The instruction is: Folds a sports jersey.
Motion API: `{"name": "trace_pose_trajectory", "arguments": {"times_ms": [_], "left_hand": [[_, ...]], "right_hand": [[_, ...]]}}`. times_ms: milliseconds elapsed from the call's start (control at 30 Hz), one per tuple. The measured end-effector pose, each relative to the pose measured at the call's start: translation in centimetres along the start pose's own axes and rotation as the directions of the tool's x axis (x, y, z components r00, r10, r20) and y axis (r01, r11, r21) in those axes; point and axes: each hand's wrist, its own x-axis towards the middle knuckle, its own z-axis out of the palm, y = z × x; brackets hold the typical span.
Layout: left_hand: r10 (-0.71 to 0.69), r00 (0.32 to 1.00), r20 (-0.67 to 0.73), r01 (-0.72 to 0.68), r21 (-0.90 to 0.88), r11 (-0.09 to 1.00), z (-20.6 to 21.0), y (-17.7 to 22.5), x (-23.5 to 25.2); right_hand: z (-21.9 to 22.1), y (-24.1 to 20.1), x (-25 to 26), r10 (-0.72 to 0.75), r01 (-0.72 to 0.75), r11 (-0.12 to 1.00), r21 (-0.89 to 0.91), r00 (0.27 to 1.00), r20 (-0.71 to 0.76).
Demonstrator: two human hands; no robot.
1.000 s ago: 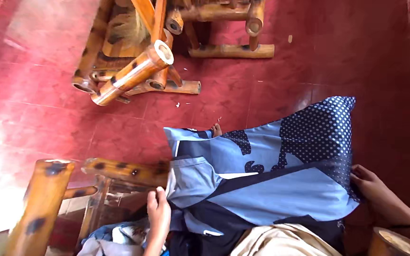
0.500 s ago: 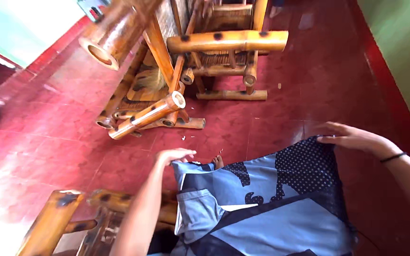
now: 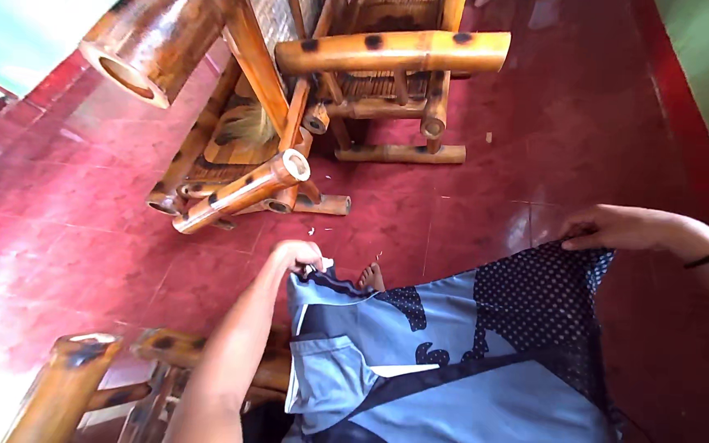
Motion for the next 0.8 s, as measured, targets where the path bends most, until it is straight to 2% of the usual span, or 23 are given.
{"name": "trace_pose_trajectory", "arguments": {"times_ms": [100,200,267,300,367,400,433,500,567,633,700,733,767,800], "left_hand": [[0.128,0.964,-0.233,-0.202,-0.332,0.921,-2.0,-1.4,-3.9],[0.175,0.836,-0.52,-0.464,-0.499,0.732,-1.8,-3.3,-9.1],[0.198,0.698,-0.688,-0.653,-0.499,0.569,-0.3,-5.1,-13.3],[0.239,0.609,-0.756,-0.748,-0.447,0.49,0.7,-6.5,-15.3],[0.392,0.444,-0.806,-0.885,-0.327,0.332,2.8,-10.7,-18.6],[0.452,0.4,-0.797,-0.912,-0.296,0.285,4.2,-13.2,-19.9],[0.514,0.388,-0.765,-0.92,-0.286,0.269,5.8,-15.6,-21.1],[0.602,0.436,-0.669,-0.9,-0.327,0.288,9.6,-17.4,-23.3],[0.662,0.535,-0.525,-0.844,-0.359,0.397,13.0,-18.4,-23.9],[0.56,0.726,-0.4,-0.684,-0.332,0.65,15.4,-19.2,-24.2],[0.395,0.904,-0.163,-0.424,-0.215,0.88,15.7,-18.8,-24.3],[0.309,0.948,-0.072,-0.317,-0.167,0.934,15.4,-18.0,-24.4],[0.26,0.964,-0.047,-0.264,-0.115,0.958,15.1,-17.2,-24.5],[0.247,0.965,-0.087,-0.253,-0.07,0.965,14.8,-16.3,-24.7]], "right_hand": [[-0.3,-0.8,-1.7,0.004,-0.01,0.997,-0.073,0.997,-0.081],[0.6,-1.8,-4.0,-0.016,-0.019,0.991,-0.129,0.965,-0.263],[2.2,-2.0,-6.5,-0.121,0.036,0.98,-0.198,0.89,-0.44],[3.2,-2.1,-8.0,-0.201,0.078,0.966,-0.247,0.83,-0.521],[5.5,-1.2,-10.9,-0.327,0.12,0.931,-0.343,0.691,-0.645],[7.0,-0.1,-12.4,-0.359,0.114,0.919,-0.377,0.636,-0.683],[8.8,1.1,-14.0,-0.382,0.095,0.906,-0.413,0.605,-0.699],[12.4,2.4,-16.7,-0.407,0.053,0.876,-0.479,0.615,-0.676],[15.3,3.4,-18.1,-0.382,0.039,0.873,-0.487,0.676,-0.63],[17.5,4.7,-18.7,-0.299,0.031,0.908,-0.419,0.749,-0.591],[18.2,5.3,-18.7,-0.221,0.014,0.935,-0.355,0.804,-0.551],[18.1,5.3,-18.6,-0.187,-0.003,0.943,-0.332,0.823,-0.537],[17.7,5.1,-18.6,-0.152,-0.027,0.948,-0.318,0.84,-0.522],[17.0,4.6,-18.6,-0.103,-0.059,0.952,-0.301,0.863,-0.495]]}}
